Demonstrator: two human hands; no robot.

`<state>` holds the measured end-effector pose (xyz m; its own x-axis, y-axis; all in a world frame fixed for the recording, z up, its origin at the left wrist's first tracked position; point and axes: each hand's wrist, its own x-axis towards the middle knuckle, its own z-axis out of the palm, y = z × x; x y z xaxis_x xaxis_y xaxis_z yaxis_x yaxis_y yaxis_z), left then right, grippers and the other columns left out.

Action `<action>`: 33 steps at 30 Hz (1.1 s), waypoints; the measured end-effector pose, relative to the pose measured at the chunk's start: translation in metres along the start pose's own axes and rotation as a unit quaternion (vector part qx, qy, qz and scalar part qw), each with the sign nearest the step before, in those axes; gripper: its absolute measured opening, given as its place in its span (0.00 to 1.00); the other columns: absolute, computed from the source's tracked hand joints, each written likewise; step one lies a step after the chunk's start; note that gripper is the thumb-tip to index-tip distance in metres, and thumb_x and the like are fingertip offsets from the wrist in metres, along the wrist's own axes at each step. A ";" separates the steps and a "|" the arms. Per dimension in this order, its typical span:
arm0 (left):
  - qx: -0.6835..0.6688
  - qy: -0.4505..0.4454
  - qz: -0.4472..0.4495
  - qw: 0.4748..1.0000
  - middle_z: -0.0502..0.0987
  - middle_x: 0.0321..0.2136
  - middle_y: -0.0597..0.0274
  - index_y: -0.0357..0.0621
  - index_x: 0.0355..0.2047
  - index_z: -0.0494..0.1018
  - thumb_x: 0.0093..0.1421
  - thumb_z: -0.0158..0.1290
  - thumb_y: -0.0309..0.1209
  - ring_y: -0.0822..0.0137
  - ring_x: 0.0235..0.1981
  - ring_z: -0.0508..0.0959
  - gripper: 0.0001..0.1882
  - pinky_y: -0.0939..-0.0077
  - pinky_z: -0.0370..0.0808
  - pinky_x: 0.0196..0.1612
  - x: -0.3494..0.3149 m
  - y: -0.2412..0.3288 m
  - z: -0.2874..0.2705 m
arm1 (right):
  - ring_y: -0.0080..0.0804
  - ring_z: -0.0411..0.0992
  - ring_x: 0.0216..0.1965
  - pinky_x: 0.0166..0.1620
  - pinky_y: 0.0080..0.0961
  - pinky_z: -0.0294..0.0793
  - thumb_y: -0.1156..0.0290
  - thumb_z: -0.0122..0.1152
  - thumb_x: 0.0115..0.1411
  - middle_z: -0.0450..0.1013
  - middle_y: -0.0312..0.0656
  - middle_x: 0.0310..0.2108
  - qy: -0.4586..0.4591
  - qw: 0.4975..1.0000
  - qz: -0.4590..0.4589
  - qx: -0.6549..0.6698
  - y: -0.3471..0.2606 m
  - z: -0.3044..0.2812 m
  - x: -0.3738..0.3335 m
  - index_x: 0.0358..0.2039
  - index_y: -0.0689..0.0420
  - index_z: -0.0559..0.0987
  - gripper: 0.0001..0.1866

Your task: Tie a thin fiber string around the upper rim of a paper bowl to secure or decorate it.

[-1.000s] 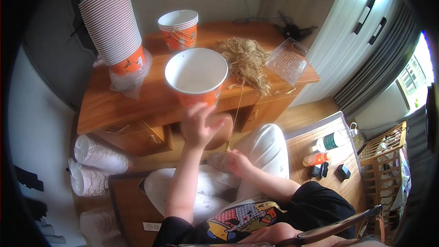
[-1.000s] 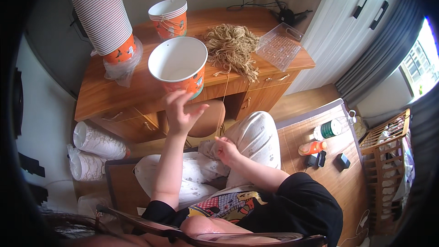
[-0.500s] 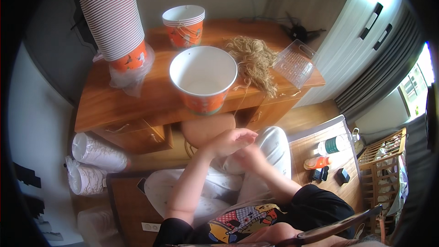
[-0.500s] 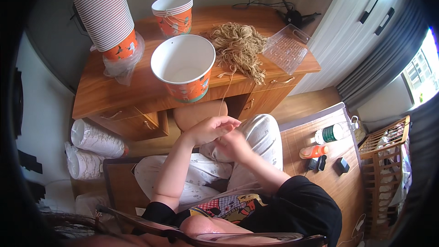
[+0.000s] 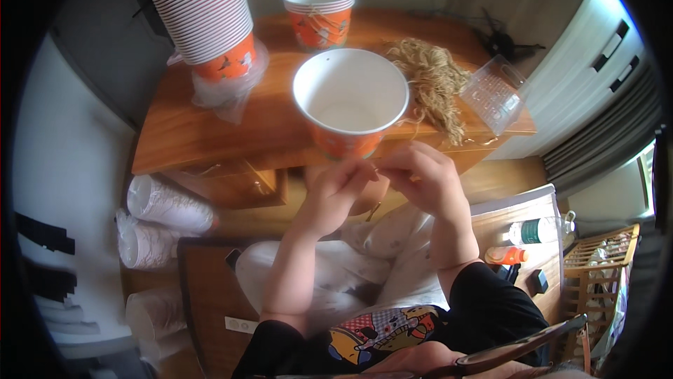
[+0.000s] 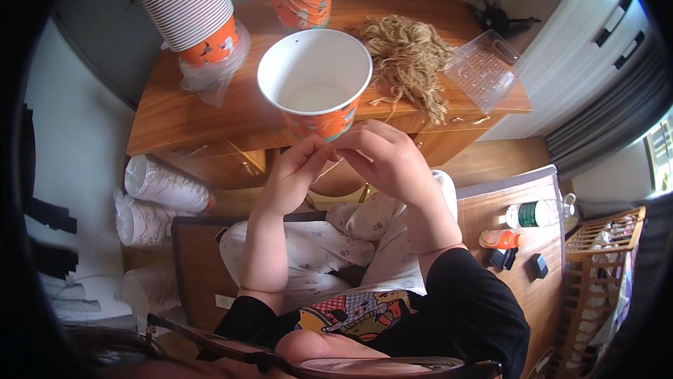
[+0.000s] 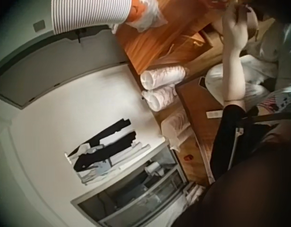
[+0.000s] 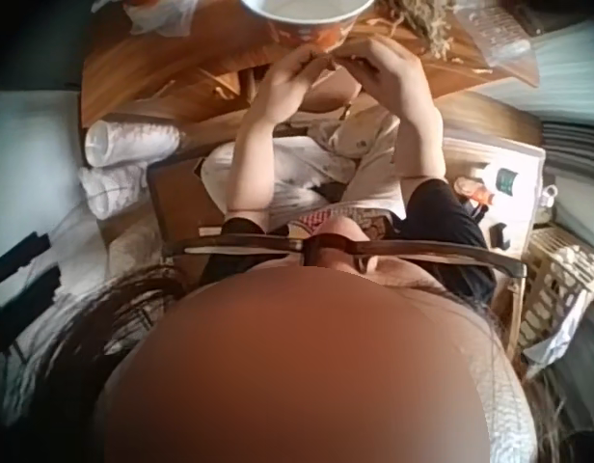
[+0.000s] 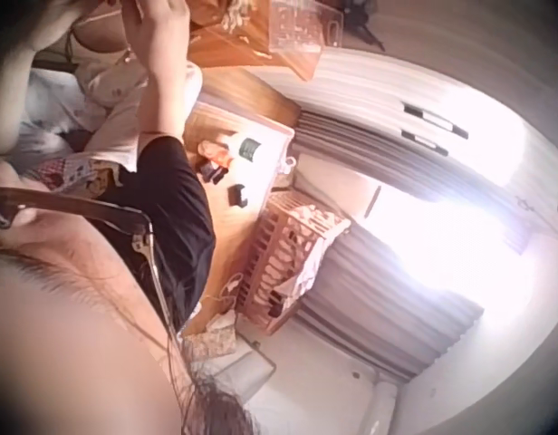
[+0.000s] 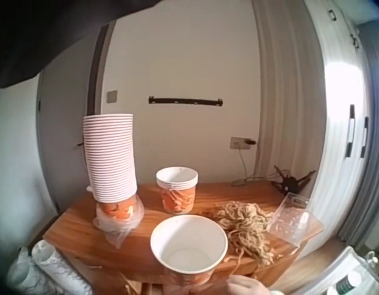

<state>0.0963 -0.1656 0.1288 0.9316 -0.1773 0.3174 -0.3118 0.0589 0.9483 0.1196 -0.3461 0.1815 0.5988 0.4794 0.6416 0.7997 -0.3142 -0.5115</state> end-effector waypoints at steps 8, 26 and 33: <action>-0.048 -0.020 -0.060 0.997 0.61 0.19 0.78 0.42 0.34 0.71 0.70 0.43 0.32 0.86 0.19 0.56 0.10 0.88 0.51 0.21 0.000 0.000 -0.014 | 0.29 0.75 0.41 0.44 0.27 0.75 0.79 0.70 0.50 0.77 0.40 0.38 0.051 0.960 0.142 0.235 0.025 0.019 -0.021 0.42 0.61 0.75 0.19; -0.070 -0.041 -0.086 0.993 0.71 0.27 0.74 0.38 0.38 0.74 0.67 0.48 0.29 0.83 0.29 0.66 0.08 0.88 0.63 0.33 -0.004 0.012 0.002 | 0.30 0.79 0.34 0.40 0.21 0.80 0.85 0.65 0.53 0.78 0.47 0.30 0.109 0.841 0.173 0.500 0.036 0.033 -0.026 0.43 0.60 0.61 0.23; 0.040 -0.002 -0.036 0.999 0.74 0.28 0.67 0.36 0.39 0.74 0.65 0.50 0.27 0.80 0.30 0.71 0.07 0.84 0.68 0.34 -0.008 0.025 0.007 | 0.30 0.79 0.33 0.40 0.21 0.79 0.85 0.66 0.52 0.78 0.45 0.27 0.142 0.837 0.191 0.493 0.032 0.038 -0.025 0.42 0.60 0.61 0.24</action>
<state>0.0800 -0.1701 0.1502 0.9514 -0.1831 0.2477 -0.2576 -0.0320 0.9657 0.1281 -0.3372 0.1275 0.9008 0.2395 0.3622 0.2069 0.4966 -0.8430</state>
